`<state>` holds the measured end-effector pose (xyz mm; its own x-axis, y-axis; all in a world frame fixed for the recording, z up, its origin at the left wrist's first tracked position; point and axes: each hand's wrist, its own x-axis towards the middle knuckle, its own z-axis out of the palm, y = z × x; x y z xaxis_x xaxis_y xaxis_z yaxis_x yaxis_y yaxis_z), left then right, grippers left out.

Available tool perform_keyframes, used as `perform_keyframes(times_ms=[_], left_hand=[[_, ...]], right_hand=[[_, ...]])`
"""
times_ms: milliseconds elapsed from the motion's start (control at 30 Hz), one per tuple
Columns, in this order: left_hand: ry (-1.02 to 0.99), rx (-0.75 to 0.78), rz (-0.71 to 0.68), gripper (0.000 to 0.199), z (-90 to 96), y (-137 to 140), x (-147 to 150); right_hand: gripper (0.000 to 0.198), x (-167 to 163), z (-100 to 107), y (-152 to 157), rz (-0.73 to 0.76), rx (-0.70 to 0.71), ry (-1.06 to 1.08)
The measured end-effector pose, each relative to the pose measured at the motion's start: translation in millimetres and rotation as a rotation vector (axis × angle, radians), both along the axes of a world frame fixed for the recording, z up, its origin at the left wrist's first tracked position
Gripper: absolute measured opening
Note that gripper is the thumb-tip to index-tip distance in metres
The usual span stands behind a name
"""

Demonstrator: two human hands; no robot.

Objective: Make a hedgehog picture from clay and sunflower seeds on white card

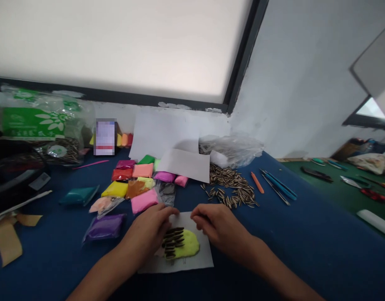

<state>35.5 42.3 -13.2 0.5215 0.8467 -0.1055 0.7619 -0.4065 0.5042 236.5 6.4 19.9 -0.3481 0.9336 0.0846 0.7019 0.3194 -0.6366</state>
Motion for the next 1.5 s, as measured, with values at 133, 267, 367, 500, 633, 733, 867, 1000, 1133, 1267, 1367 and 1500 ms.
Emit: perform_keyframes(times_ms=[133,267,367,500,633,733,867,1000,1133,1267,1367,1500], left_hand=[[-0.058,-0.011,0.035,0.045,0.5,-0.6,0.7],[-0.085,-0.024,0.034,0.036,-1.2,1.4,-0.3],[-0.101,-0.03,0.002,0.021,-2.1,3.0,-2.1],[-0.157,-0.025,-0.011,0.018,-3.2,3.5,-4.2],[-0.172,-0.04,-0.01,0.017,-2.8,3.6,-4.3],[-0.167,-0.041,-0.008,0.017,-3.8,4.1,-4.3],[-0.173,-0.02,-0.013,0.017,-6.5,4.6,-4.7],[-0.166,-0.032,-0.014,0.017,-5.6,4.2,-4.4],[-0.155,-0.034,0.0,0.017,-4.7,4.0,-3.5],[-0.151,-0.033,-0.007,0.018,-3.7,3.4,-3.5],[-0.138,-0.046,-0.007,0.019,-1.6,2.9,-3.6],[-0.147,-0.04,-0.014,0.019,-1.2,3.7,-3.7]], right_hand=[[0.025,3.6,-2.8,0.8,0.049,0.028,-0.034],[0.014,2.8,0.3,0.1,-0.014,-0.034,-0.063],[0.014,1.7,-0.3,-0.4,0.013,-0.007,-0.05],[0.02,-0.3,-4.5,-1.6,0.011,-0.004,0.002],[0.02,-2.7,-8.4,-2.5,-0.033,-0.014,-0.009],[0.019,-4.0,-10.9,-2.5,-0.053,-0.006,-0.012],[0.018,-5.2,-15.2,-2.8,-0.039,0.02,-0.022],[0.018,-5.6,-17.9,-3.4,-0.042,0.029,-0.037],[0.017,-5.5,-17.0,-3.9,-0.031,0.011,-0.044],[0.017,-6.3,-17.3,-3.8,-0.022,0.007,-0.042],[0.017,-6.9,-18.5,-3.4,-0.015,0.006,-0.056],[0.016,-6.9,-18.6,-4.0,-0.011,0.017,-0.08]])
